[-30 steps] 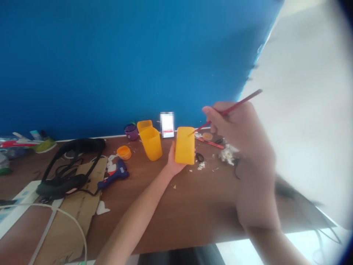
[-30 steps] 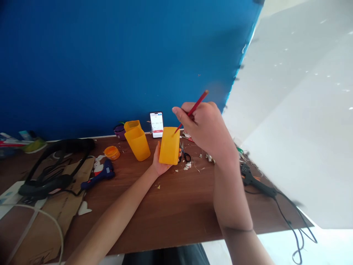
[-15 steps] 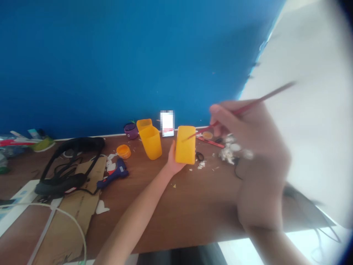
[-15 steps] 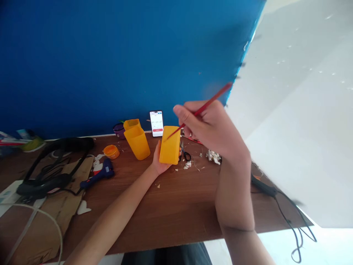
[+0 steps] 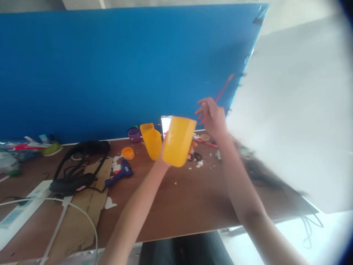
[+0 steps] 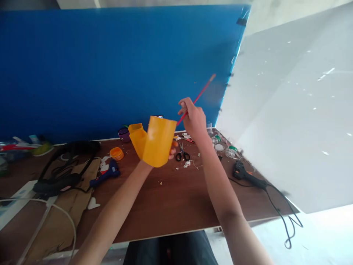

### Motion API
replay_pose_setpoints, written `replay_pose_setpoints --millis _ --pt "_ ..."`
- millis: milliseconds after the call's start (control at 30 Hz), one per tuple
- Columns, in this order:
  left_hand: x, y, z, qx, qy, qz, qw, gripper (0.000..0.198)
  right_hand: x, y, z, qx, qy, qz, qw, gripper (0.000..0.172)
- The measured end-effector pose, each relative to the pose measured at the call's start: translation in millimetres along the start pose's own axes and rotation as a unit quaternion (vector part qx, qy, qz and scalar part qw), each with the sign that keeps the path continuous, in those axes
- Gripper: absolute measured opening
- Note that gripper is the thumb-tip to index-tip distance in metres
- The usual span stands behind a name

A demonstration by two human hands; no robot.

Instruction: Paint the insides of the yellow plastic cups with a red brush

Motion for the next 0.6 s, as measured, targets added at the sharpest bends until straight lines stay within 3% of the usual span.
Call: replay_pose_setpoints --millis 133,267,433,600 --pt "86 -20.8 23 0.03 -0.168 -0.096 0.981 0.072 24 -49 18 0.013 -0.091 0.145 0.985 0.032" --pt "150 -34.6 59 0.083 -0.291 -0.164 0.939 0.058 42 -105 53 -0.044 -0.095 0.204 0.973 0.03" --pt "192 -27.4 88 0.156 -0.387 -0.231 0.879 0.074 59 -172 89 -0.137 -0.072 0.261 0.953 0.031" --pt "211 10.0 97 0.282 -0.441 -0.301 0.797 0.073 64 -215 98 -0.175 -0.085 0.292 0.936 0.049"
Point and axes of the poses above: each hand's wrist, its own z-axis away from the middle knuckle, its own y-axis out of the back of the hand, x = y × z, the point moved 6 cm from there along -z, towards the middle knuckle, and after that the axes turned 11 degrees about -y, right-handed, at the moved point
